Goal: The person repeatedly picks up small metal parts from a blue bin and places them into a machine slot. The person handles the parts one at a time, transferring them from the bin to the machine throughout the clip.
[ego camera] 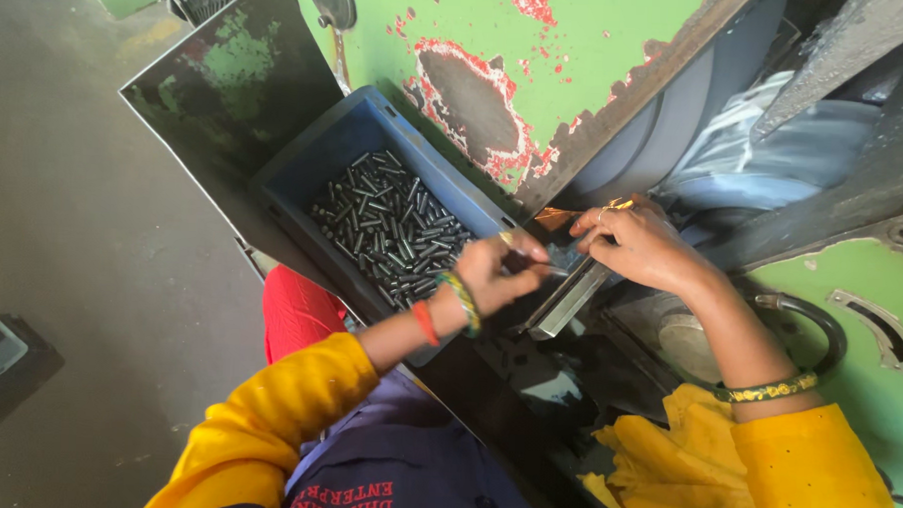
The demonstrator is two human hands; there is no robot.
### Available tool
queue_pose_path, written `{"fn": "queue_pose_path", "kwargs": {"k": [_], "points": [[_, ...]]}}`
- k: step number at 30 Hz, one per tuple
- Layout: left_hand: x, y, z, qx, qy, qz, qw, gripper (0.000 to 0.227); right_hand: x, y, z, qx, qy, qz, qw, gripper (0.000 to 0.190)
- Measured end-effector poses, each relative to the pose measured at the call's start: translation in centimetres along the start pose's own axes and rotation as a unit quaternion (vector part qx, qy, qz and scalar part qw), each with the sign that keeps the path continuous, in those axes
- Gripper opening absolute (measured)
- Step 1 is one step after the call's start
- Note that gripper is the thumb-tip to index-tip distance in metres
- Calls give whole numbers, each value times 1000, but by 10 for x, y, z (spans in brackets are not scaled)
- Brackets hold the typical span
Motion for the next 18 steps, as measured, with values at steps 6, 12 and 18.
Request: {"fn": "queue_pose_path", "kwargs": {"k": [6, 12, 18], "points": [[-3, -42, 9, 24, 49, 45, 997, 19, 2, 8, 10, -23, 47, -29, 998, 26], [-12, -37, -7, -1, -53, 45, 998, 25, 8, 5, 26, 13, 24, 35, 999, 33], [-14, 21, -1, -99, -65, 42, 992, 31, 7, -11, 18, -2, -18, 89, 996, 42]]}}
Point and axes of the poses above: each hand's wrist, its own x-axis away from the middle knuckle, its own y-axis out of the back of the hand, z = x × y, the point moved 9 cm from there along -x, towards the middle knuckle, and after that the axes turned 9 degrees about -x, right-handed, at the moved point
